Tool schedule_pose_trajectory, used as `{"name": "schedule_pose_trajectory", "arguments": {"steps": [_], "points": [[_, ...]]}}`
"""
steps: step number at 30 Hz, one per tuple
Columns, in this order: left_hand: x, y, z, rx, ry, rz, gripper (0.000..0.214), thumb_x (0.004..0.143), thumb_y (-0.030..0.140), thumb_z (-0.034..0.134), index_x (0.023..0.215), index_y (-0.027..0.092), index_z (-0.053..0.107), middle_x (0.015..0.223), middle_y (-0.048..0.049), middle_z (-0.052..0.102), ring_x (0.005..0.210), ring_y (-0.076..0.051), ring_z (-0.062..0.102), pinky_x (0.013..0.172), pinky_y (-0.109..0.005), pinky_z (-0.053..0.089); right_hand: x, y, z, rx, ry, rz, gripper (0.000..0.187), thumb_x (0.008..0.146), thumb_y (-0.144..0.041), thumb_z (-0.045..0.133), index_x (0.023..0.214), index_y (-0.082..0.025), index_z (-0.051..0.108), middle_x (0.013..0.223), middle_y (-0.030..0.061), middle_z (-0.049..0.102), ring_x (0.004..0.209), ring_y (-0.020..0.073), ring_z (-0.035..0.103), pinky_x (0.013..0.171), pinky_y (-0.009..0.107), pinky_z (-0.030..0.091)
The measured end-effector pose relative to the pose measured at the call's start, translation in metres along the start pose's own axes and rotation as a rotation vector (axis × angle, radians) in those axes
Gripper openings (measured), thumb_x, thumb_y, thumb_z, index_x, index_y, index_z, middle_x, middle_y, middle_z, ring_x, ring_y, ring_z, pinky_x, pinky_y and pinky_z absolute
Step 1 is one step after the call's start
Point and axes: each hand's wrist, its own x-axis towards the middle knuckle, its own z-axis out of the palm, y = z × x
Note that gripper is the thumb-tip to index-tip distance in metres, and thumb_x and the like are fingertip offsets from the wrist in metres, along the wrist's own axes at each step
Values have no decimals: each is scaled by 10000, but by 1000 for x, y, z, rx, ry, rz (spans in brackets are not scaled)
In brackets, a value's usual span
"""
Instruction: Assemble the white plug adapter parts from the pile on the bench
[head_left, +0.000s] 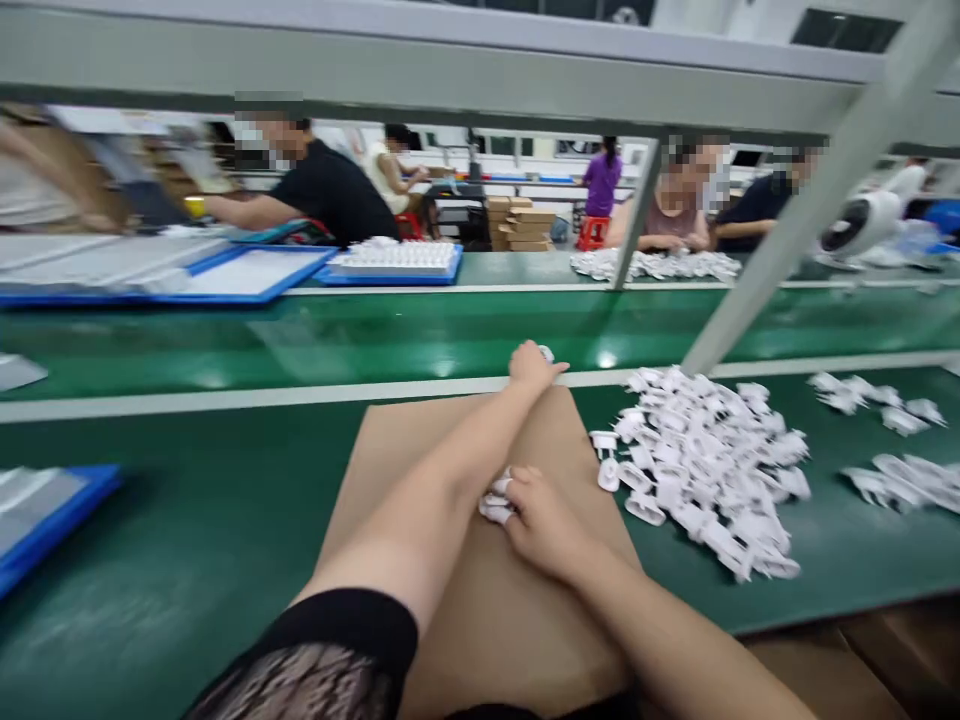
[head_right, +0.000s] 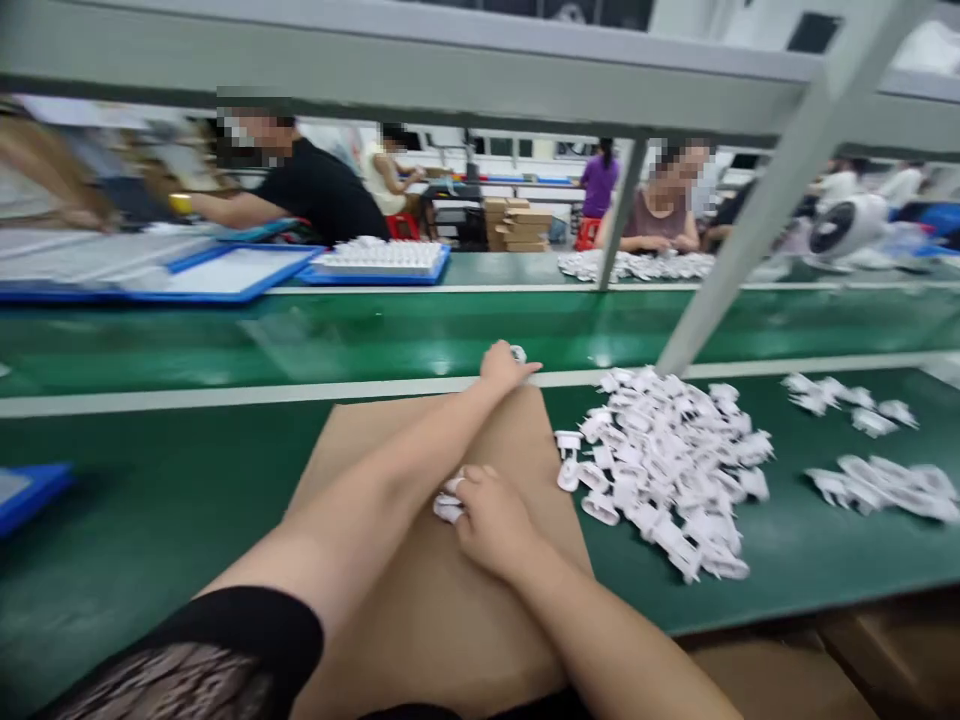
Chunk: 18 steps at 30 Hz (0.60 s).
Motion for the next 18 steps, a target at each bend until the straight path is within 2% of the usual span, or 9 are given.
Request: {"name": "schedule_pose_trajectory", "arguments": {"steps": [1,3,5,7,10,13,16,18], "points": [[3,-1,1,-6,-4,10,487,948,498,704,1271,140,633,1353,-191,630,1270,-332,604,1082,-537,491,1,2,1,30,9,-3,342,772,20,563,1002,-195,698,1022,90,655,993,262,570,866,384,477],[6,-8,-6,-32,-12,62,374,1008,457,631,1282,205,654,1345,-125,643,1210,-278,634,1055,-505,532,2,6,4,85,21,-22,379,810,9,544,1066,-218,706,1049,95,661,1011,271,576,884,411,491],[1,-18,-21,-65,-19,139,345,1020,414,614,1308,229,658,1364,-111,650,1217,-271,637,1071,-472,534,2,6,5,135,34,-48,393,863,-25,534,1134,-248,711,1090,100,663,1048,276,589,917,439,505],[-13,-31,-42,-91,-25,217,354,1005,331,616,1338,218,657,1395,-113,658,1263,-290,626,1116,-442,509,0,3,4,172,56,-67,361,886,-59,539,1118,-262,726,1111,107,660,1072,280,603,941,461,517],[-49,-52,-77,-118,-68,301,383,933,234,638,1312,200,684,1367,-101,694,1221,-311,661,1094,-416,531,-3,-4,-5,239,117,-39,259,905,-142,565,1020,-272,758,1045,105,666,1004,275,625,890,456,540],[-96,-74,-103,-161,-164,366,356,868,252,669,1214,188,724,1224,-95,753,1091,-315,710,1018,-441,571,-5,-13,-23,399,169,145,187,905,-321,655,1034,-270,780,1011,93,695,930,253,647,798,401,557],[-137,-93,-115,-237,-268,430,342,871,346,654,1179,218,730,1201,-79,756,1120,-325,693,1050,-474,539,0,-20,-43,628,194,359,395,782,-469,795,1096,-229,777,961,74,728,837,216,651,677,329,537],[-154,-102,-115,-207,-320,448,343,892,409,633,1186,264,733,1164,-60,763,1069,-316,703,1013,-482,547,9,-21,-55,747,231,381,454,702,-496,847,1047,-210,778,938,56,736,807,186,638,675,300,518]]}}
